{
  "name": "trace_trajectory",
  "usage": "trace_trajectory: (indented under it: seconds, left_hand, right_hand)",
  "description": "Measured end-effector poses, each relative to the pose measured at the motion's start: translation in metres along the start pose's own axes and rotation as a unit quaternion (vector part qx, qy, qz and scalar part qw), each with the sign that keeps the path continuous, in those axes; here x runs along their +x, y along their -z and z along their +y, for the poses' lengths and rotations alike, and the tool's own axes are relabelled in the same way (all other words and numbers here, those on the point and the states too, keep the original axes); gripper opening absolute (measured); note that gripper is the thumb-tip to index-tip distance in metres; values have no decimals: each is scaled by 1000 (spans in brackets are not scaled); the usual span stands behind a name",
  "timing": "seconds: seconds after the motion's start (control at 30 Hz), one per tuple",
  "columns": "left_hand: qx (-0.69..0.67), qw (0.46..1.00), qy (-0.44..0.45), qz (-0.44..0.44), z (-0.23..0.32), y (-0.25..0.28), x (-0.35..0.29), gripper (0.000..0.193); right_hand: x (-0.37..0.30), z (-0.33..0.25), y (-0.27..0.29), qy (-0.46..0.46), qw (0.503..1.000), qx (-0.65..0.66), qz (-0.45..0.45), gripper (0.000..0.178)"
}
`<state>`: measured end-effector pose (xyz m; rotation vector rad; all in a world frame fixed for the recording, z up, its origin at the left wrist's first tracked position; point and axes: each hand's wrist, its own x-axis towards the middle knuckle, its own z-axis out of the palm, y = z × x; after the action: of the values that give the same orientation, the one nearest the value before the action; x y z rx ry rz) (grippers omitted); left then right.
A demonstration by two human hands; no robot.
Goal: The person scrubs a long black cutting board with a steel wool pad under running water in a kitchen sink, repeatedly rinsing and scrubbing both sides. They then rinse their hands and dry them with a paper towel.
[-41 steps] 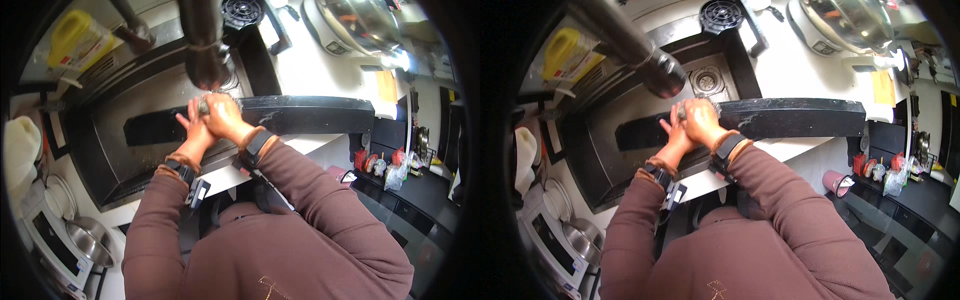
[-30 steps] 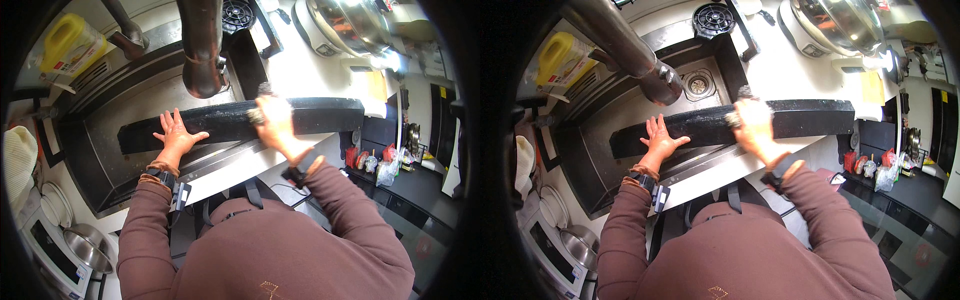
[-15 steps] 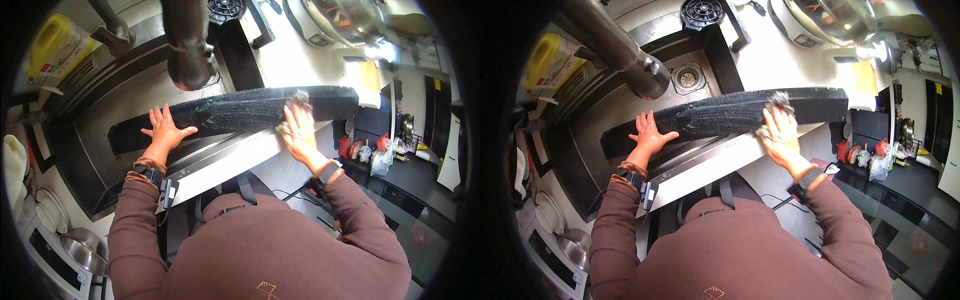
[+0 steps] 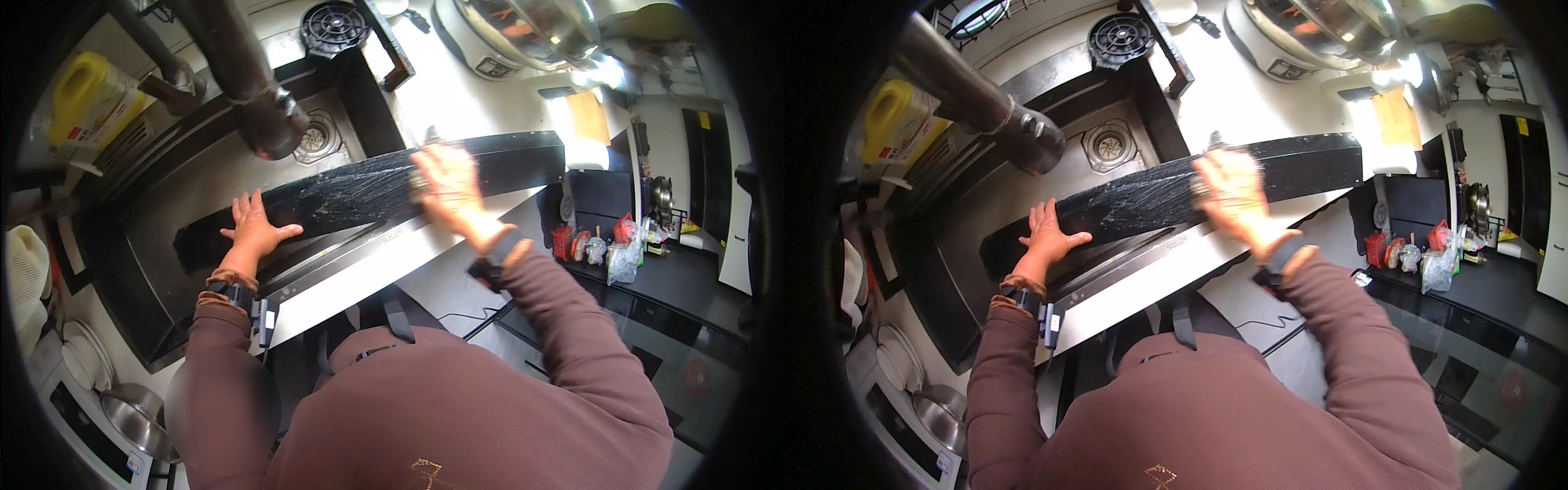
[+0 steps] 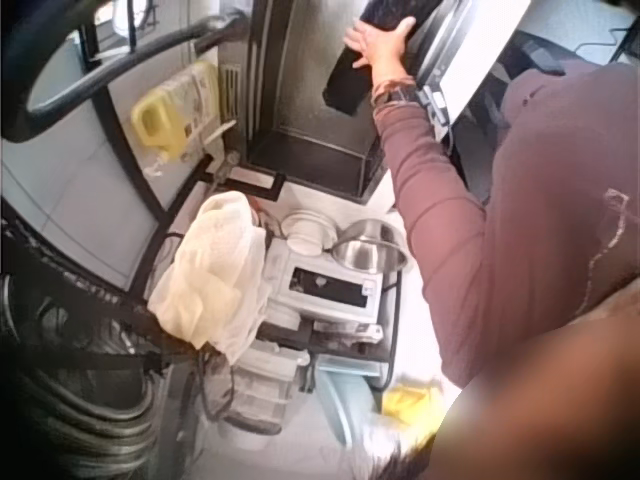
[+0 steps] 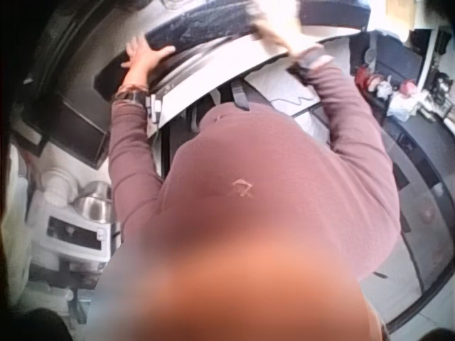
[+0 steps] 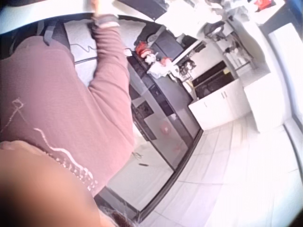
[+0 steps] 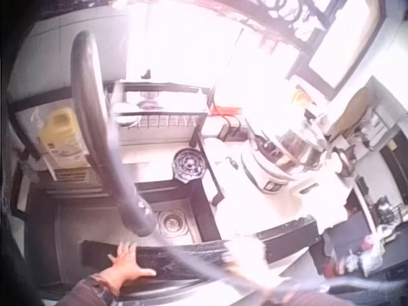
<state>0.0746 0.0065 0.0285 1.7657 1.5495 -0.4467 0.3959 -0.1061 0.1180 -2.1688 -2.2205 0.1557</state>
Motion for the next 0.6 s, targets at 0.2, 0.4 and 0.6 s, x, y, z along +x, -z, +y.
trace_trajectory:
  seconds: [0.2, 0.4, 0.6]
  left_hand:
    - [46, 974, -221, 2, 28, 20, 22, 90]
    - [0, 956, -272, 113, 13, 37, 7, 63]
    - [6, 964, -238, 117, -25, 35, -18, 62]
  right_hand:
    - [22, -44, -25, 118, 987, 108, 28, 66]
    - [23, -21, 11, 100, 988, 15, 113, 58]
    - [21, 21, 17, 37, 997, -57, 46, 41]
